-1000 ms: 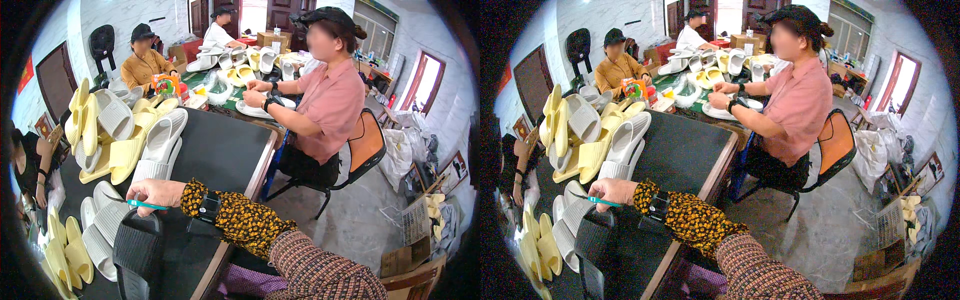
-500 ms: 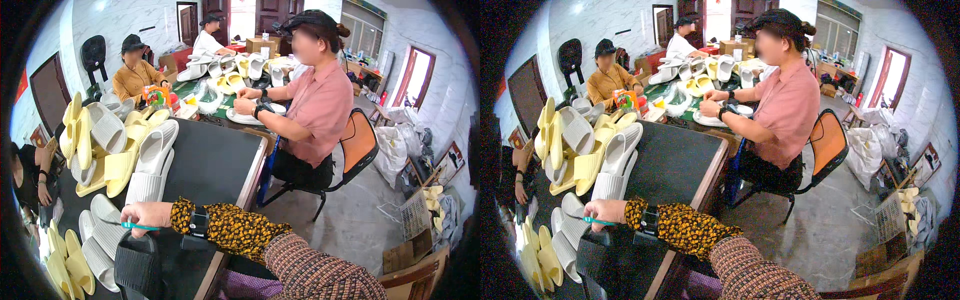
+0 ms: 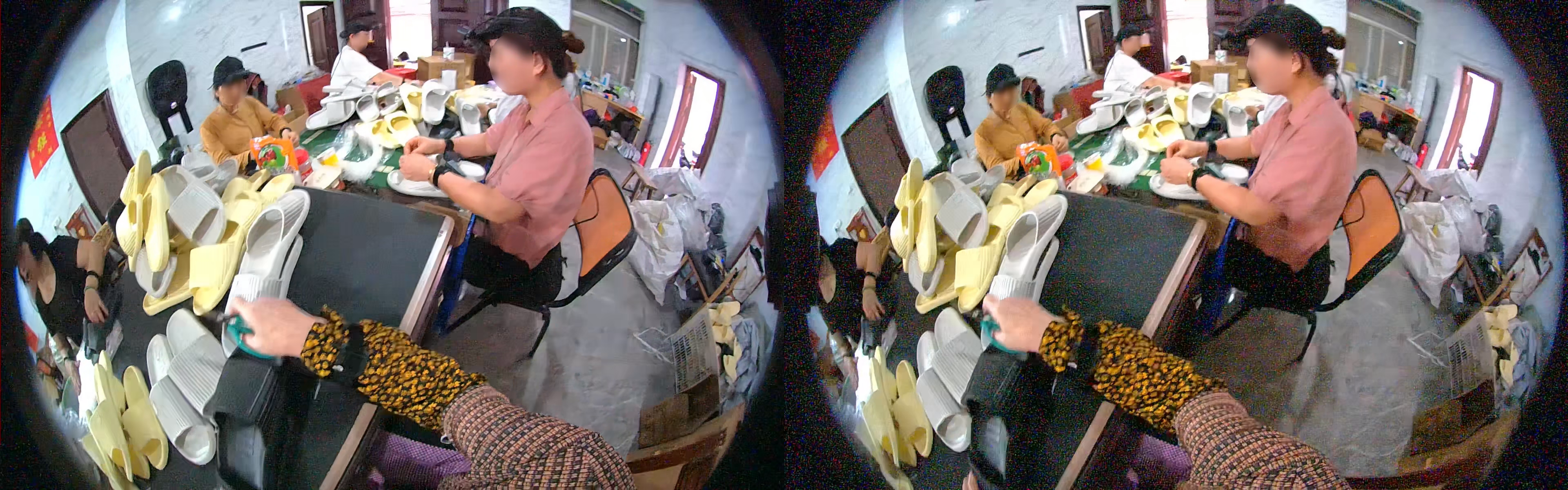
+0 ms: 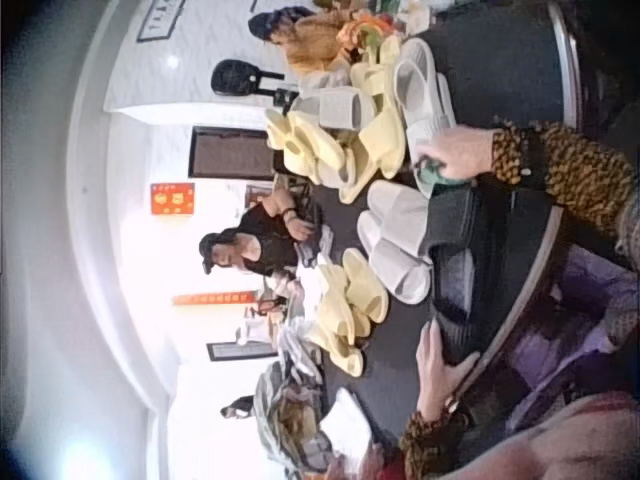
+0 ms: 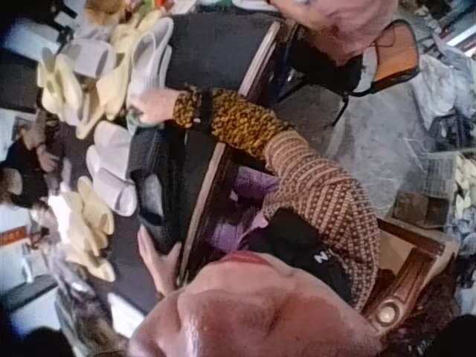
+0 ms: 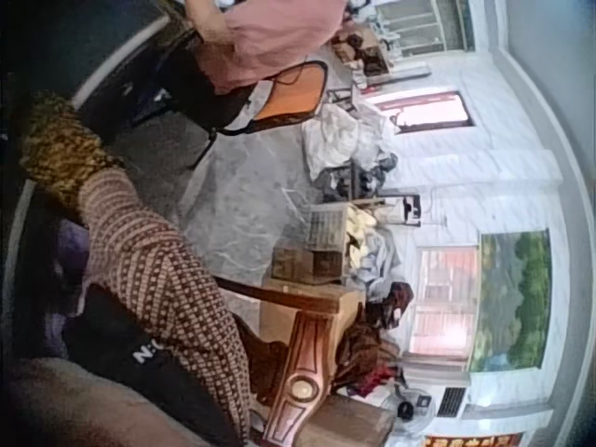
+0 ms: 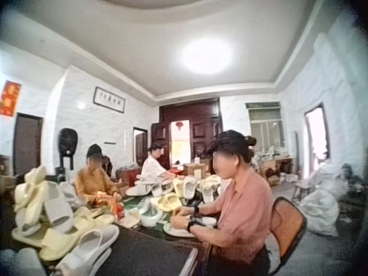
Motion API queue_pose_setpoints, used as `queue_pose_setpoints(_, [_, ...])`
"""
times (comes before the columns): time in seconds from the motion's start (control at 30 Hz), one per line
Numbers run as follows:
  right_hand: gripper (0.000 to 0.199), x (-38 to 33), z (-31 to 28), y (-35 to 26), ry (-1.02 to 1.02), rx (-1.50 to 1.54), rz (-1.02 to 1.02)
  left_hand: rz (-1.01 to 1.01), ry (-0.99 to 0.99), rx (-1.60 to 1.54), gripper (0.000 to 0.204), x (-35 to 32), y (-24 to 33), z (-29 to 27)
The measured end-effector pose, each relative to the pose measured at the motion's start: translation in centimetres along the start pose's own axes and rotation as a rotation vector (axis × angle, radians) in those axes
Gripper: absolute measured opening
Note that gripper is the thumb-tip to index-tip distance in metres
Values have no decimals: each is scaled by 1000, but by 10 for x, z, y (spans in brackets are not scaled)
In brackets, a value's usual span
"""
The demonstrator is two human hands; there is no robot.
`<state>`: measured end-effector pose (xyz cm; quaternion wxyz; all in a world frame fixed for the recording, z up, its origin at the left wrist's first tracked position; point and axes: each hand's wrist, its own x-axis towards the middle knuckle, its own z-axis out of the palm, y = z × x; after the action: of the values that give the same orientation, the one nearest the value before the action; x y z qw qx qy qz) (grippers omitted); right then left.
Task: Trim excess material from rubber slides using scissors in a factory setting.
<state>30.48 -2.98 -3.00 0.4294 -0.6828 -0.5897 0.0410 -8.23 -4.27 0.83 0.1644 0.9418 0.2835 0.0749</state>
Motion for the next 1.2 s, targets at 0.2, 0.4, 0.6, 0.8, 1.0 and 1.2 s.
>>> queue_pose_setpoints(0.2, [31, -18, -50, 0, 519, -153, -89, 58, -49, 101, 99, 47, 31, 12])
queue_pose_setpoints(0.4, [40, -40, -97, 18, 737, -123, -105, 204, -29, 177, 95, 89, 54, 21])
queue_pose_setpoints(0.6, [46, -49, -122, 48, 926, 501, -34, 210, -59, 171, 87, 120, 67, 30])
queue_pose_setpoints(0.8, [42, -69, -117, 49, 734, 369, 52, 202, -76, 160, 104, 148, 92, 39])
queue_pose_setpoints(1.0, [41, -68, -117, 63, 781, -159, 3, 225, -51, 197, 108, 175, 109, 58])
queue_pose_setpoints(1.2, [35, -61, -132, 93, 798, -309, 76, 238, -27, 140, 104, 185, 113, 67])
